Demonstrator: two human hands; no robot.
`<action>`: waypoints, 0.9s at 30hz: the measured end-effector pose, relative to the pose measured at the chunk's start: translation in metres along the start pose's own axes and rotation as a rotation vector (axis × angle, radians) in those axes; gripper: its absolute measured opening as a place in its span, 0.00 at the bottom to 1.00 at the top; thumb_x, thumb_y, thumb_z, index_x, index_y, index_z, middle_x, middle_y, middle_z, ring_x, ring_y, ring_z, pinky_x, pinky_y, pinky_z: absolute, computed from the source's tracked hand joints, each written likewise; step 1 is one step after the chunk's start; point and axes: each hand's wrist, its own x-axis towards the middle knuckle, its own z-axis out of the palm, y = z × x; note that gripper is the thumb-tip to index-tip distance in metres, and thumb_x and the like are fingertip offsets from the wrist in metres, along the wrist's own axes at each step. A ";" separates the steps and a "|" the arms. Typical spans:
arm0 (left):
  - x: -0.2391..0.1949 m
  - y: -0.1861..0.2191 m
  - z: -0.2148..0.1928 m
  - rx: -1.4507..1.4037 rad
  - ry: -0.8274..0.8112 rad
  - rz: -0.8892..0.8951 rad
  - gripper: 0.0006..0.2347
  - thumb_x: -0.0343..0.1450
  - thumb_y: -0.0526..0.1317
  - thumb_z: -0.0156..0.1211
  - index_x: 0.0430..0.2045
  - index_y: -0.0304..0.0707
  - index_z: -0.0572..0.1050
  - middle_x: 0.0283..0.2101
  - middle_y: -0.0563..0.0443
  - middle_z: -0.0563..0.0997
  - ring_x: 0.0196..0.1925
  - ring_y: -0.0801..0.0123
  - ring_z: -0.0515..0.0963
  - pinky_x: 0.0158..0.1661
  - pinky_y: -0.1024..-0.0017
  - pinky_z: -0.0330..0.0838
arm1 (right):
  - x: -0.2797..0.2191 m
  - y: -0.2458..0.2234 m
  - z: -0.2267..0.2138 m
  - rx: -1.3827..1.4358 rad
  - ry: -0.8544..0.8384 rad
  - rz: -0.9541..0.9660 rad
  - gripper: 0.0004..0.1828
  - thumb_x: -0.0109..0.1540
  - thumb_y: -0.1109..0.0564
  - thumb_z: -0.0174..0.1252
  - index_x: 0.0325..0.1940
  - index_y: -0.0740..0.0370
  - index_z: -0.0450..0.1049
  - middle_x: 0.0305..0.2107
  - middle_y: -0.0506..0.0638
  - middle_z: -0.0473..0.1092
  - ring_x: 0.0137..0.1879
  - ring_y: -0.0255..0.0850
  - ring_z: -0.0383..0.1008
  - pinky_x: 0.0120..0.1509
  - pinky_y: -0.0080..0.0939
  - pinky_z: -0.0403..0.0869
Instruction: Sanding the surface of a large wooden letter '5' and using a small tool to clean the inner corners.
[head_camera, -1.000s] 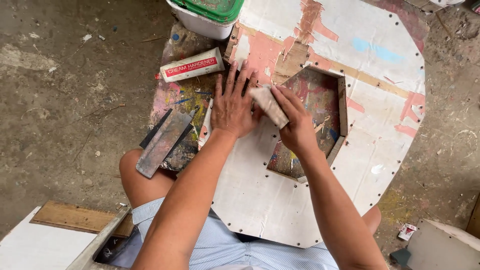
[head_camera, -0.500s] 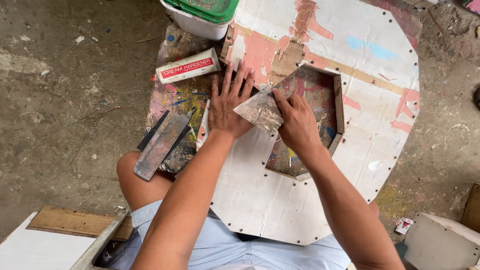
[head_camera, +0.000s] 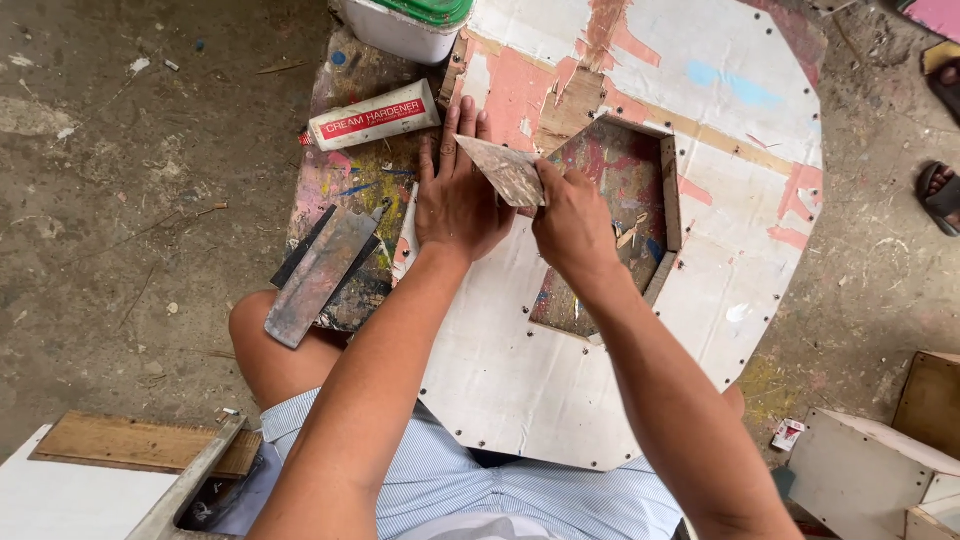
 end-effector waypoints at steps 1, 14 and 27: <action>0.001 0.001 0.001 -0.002 0.006 0.002 0.38 0.70 0.55 0.48 0.75 0.34 0.49 0.79 0.41 0.44 0.81 0.55 0.39 0.73 0.46 0.41 | 0.000 -0.003 0.000 -0.003 0.006 0.000 0.35 0.59 0.69 0.49 0.71 0.57 0.68 0.34 0.58 0.71 0.40 0.49 0.74 0.43 0.47 0.78; -0.003 -0.003 0.008 -0.034 -0.107 0.002 0.39 0.70 0.50 0.56 0.75 0.33 0.46 0.79 0.42 0.35 0.81 0.56 0.31 0.75 0.48 0.39 | 0.021 -0.023 0.058 0.209 0.181 0.197 0.21 0.60 0.51 0.63 0.53 0.62 0.68 0.37 0.65 0.71 0.48 0.67 0.77 0.54 0.68 0.76; 0.000 -0.001 -0.008 -0.077 -0.116 0.026 0.35 0.70 0.48 0.48 0.75 0.40 0.48 0.79 0.39 0.37 0.81 0.52 0.33 0.75 0.49 0.32 | 0.005 0.040 -0.002 1.374 0.505 0.498 0.21 0.70 0.48 0.49 0.34 0.69 0.73 0.21 0.59 0.76 0.20 0.36 0.75 0.21 0.30 0.70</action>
